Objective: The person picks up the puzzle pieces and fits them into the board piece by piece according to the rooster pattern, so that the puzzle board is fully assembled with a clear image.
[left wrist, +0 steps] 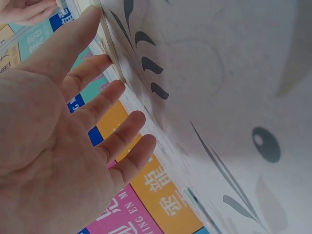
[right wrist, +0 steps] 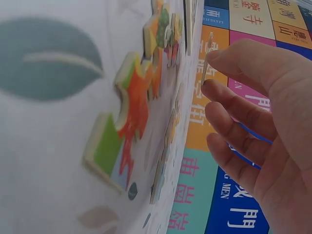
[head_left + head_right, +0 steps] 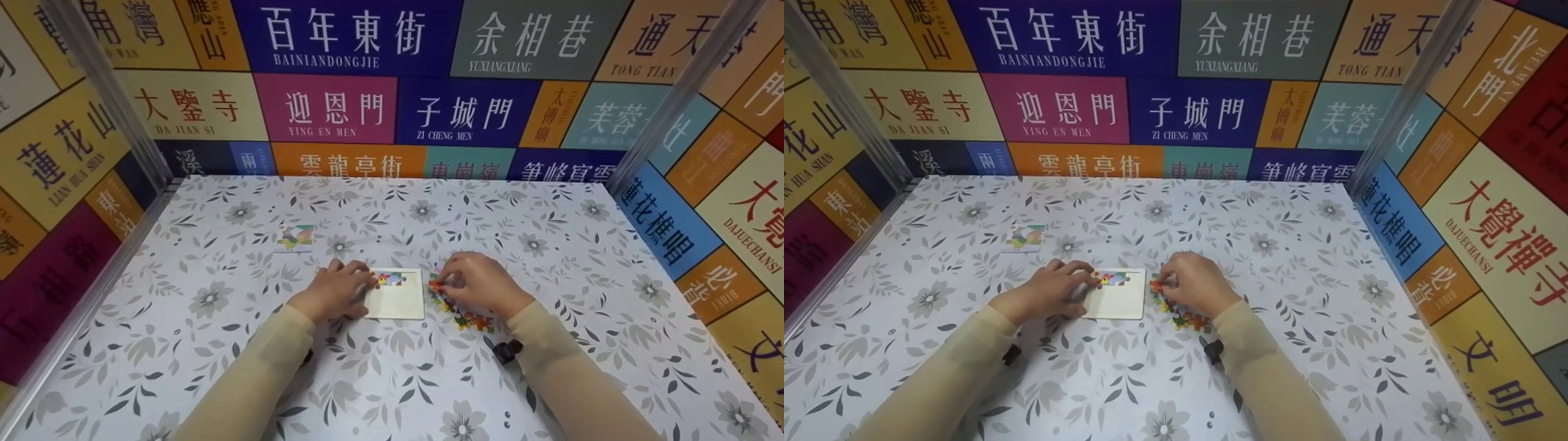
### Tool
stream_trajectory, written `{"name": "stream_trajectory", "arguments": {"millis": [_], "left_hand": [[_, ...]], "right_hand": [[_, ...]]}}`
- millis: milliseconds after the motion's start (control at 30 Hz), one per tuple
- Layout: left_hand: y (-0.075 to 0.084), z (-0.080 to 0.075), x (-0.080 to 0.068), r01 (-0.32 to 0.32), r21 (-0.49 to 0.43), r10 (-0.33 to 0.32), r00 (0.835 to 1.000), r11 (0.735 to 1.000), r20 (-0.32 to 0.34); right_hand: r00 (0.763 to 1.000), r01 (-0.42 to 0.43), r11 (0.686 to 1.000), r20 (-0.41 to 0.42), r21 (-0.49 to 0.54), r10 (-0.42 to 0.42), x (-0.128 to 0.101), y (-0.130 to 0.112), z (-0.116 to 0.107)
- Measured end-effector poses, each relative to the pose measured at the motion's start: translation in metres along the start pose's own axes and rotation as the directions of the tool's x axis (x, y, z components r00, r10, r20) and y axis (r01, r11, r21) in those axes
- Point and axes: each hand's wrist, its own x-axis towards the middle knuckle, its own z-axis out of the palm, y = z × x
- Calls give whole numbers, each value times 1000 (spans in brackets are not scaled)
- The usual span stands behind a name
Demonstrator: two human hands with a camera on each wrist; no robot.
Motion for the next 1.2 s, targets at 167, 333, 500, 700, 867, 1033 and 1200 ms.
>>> {"name": "stream_trajectory", "arguments": {"millis": [167, 333, 500, 700, 867, 1033, 1200], "left_hand": [[0, 0, 0, -1, -7, 1, 1000, 1000, 0], [0, 0, 0, -1, -3, 1, 1000, 1000, -3], [1, -2, 0, 0, -2, 0, 1000, 1000, -8], [2, 0, -1, -21, -13, 21, 1000, 1000, -22], [2, 1, -1, -20, -14, 20, 1000, 1000, -13], [2, -1, 0, -5, -9, 5, 1000, 1000, -5], [0, 0, 1, 0, -5, 0, 1000, 1000, -5]], "right_hand": [[1000, -22, 1000, 4, -2, 22, 4, -2, 4], [999, -42, 999, 27, -4, 42, 7, -5, 4], [999, -36, 999, 24, 4, 36, 11, -9, 2], [998, -56, 998, 43, 15, 56, 14, -11, 4], [997, -57, 998, 59, 20, 55, 18, -13, 6], [998, -25, 1000, 59, -7, 25, 25, -17, 7], [997, -5, 999, 79, -45, 9, 31, -21, 10]]}}
